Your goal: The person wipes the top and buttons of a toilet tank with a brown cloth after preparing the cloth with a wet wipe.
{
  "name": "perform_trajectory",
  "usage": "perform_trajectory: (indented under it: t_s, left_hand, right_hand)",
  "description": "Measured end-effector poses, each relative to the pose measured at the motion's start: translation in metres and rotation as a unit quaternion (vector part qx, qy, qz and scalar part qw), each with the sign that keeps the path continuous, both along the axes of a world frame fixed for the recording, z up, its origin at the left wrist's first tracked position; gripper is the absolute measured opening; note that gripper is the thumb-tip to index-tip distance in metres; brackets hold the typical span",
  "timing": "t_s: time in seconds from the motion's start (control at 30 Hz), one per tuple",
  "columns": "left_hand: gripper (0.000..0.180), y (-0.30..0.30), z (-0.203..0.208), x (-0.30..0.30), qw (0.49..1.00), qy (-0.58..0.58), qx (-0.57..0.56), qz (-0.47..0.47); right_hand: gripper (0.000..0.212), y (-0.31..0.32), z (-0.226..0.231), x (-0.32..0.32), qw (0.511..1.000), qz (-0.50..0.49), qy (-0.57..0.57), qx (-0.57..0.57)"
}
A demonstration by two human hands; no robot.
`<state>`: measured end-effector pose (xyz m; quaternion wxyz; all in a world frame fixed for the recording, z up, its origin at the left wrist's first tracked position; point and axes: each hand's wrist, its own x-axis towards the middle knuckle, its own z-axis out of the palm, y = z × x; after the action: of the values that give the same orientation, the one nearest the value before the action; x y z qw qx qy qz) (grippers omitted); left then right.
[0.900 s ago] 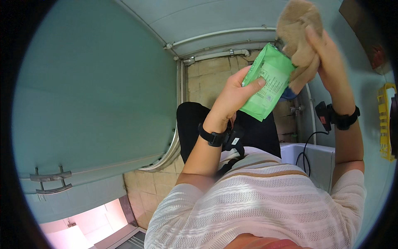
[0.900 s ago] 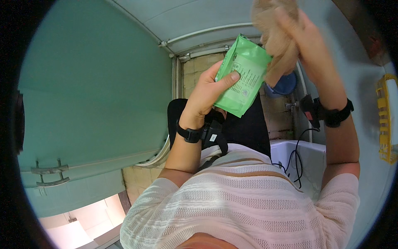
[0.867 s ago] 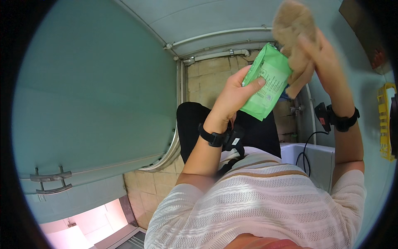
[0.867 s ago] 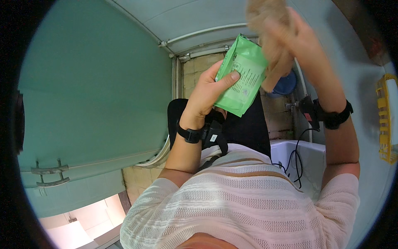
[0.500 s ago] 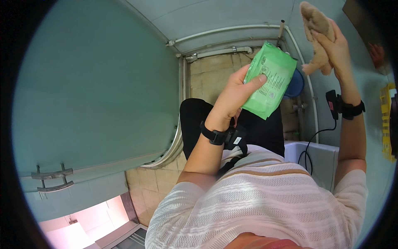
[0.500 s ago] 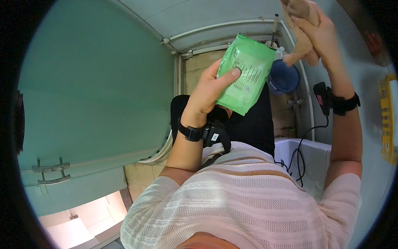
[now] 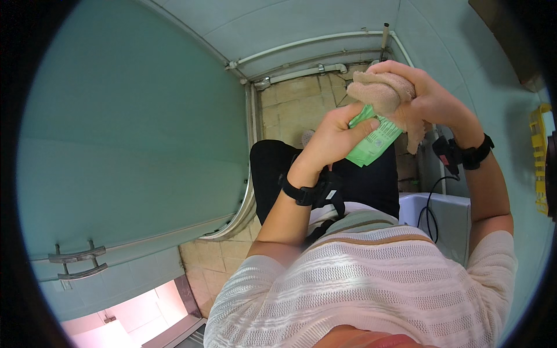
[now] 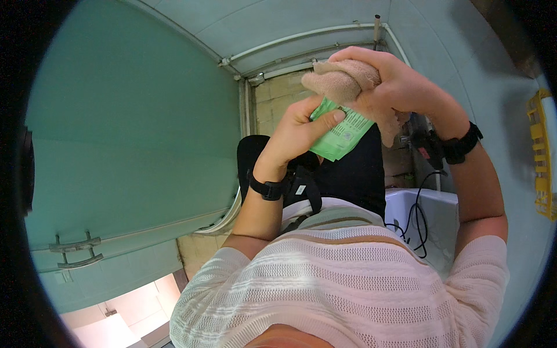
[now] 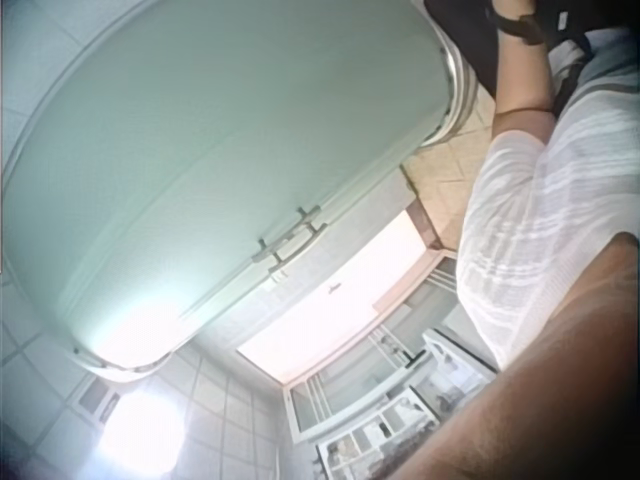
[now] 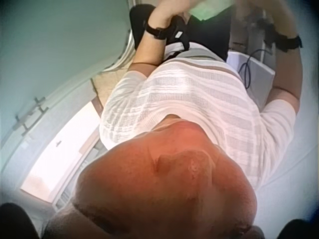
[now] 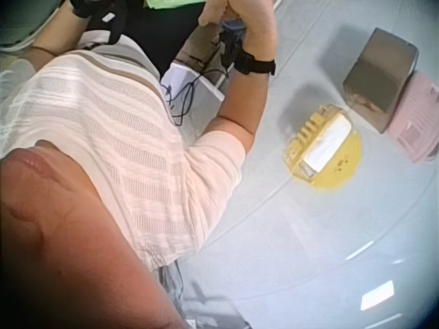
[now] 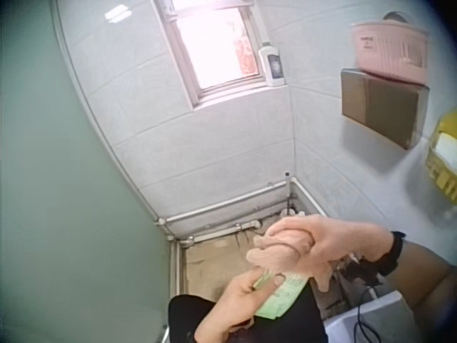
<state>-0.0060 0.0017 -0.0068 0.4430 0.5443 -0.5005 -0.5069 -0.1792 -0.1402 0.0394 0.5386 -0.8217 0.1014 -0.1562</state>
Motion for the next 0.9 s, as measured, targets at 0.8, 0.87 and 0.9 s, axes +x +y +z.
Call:
perform_trajectory:
  t_s: [0.8, 0.87, 0.9]
  left_hand:
    - [0.032, 0.0, 0.014, -0.02, 0.994, 0.083, -0.025, 0.066]
    - [0.032, -0.005, 0.004, -0.016, 0.98, 0.178, -0.048, 0.07]
    - [0.032, -0.006, 0.004, -0.015, 0.981, 0.174, -0.046, 0.073]
  right_hand:
    - [0.037, -0.084, 0.002, -0.052, 0.874, -0.446, -0.176, 0.075]
    - [0.04, -0.08, 0.004, -0.049, 0.875, -0.395, -0.243, 0.136]
    - [0.045, -0.076, 0.003, -0.047, 0.904, -0.326, -0.213, 0.178]
